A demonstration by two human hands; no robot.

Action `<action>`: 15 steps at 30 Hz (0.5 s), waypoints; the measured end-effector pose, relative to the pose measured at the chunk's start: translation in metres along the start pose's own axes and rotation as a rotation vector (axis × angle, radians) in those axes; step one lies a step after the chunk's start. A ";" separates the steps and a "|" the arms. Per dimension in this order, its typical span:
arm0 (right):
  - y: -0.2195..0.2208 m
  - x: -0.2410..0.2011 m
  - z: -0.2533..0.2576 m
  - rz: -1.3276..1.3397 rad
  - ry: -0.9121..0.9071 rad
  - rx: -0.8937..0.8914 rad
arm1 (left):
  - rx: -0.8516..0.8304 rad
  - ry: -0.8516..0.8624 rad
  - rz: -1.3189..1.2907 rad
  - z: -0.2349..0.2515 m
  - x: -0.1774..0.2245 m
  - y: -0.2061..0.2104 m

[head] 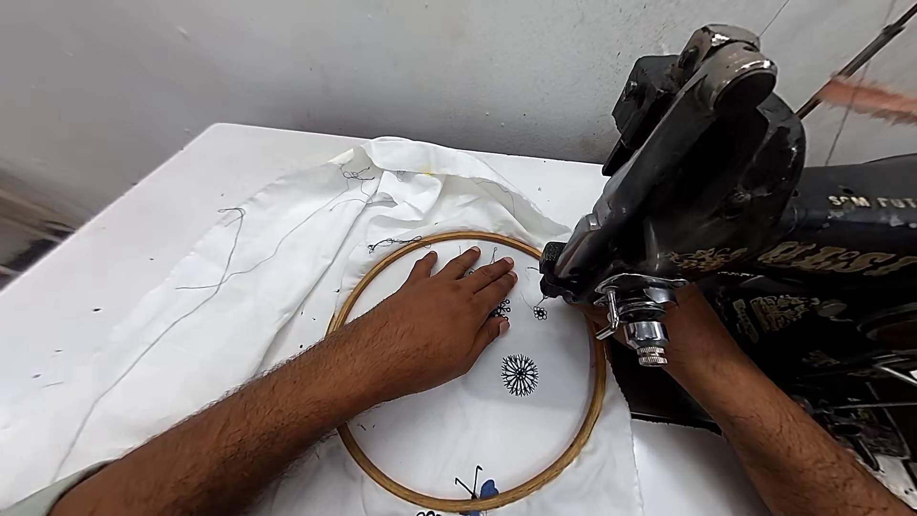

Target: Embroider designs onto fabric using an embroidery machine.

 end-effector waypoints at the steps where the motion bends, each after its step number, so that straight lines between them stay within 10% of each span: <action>1: 0.000 0.001 -0.001 0.004 0.010 -0.004 | -0.001 -0.002 -0.002 0.000 0.000 0.000; 15: 0.004 -0.001 -0.003 0.016 -0.051 0.015 | -0.036 -0.022 0.005 -0.003 -0.002 0.000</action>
Point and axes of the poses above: each hand's wrist, its own z-axis towards the middle knuckle, its own y-axis out of the palm, x = y × z, the point moved 10 cm from there along z, towards the middle knuckle, and after that the axes turned 2 degrees about x, right-handed, at the moved point
